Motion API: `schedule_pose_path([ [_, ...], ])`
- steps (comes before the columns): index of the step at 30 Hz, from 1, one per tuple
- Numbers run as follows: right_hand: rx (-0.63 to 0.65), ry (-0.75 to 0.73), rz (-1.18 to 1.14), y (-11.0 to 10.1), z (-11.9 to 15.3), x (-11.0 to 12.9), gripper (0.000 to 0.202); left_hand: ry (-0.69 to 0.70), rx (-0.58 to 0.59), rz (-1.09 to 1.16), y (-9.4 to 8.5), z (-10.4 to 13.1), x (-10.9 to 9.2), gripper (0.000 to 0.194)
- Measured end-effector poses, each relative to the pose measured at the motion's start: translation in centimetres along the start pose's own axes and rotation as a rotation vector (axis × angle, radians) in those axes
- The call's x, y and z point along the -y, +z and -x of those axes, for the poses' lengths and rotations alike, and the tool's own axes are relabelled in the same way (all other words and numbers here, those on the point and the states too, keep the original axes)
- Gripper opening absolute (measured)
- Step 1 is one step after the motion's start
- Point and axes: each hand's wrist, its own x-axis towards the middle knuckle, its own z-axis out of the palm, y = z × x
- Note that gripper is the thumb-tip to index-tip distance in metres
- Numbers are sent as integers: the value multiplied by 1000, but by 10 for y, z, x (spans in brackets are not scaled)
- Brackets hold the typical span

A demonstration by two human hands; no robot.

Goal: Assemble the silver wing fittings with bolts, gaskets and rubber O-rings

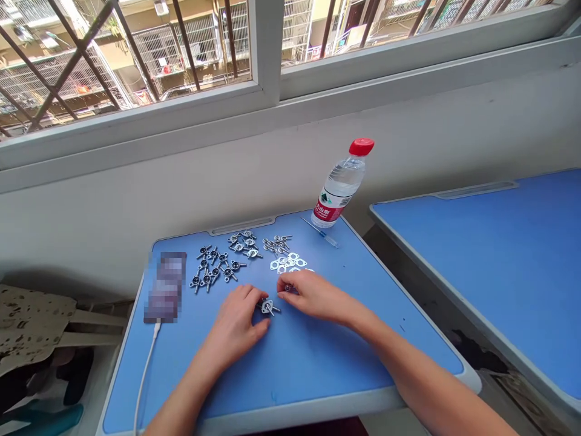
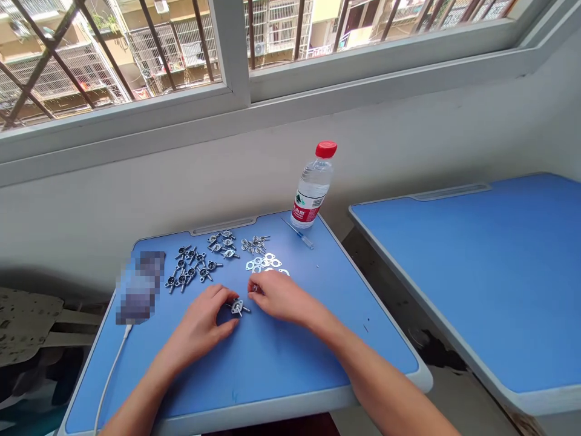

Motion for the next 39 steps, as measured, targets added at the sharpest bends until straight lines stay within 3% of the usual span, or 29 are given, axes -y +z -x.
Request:
schedule_pose_path([
  [5,109,-10,81,2,4,1,6,9,-20,-145,5,-2,-1,20],
  [11,111,-14,151,12,4,7,8,88,-29,-202,12,-5,4,10],
  [39,216,76,111,13,6,11,12,65,24,23,13,-7,8,12],
])
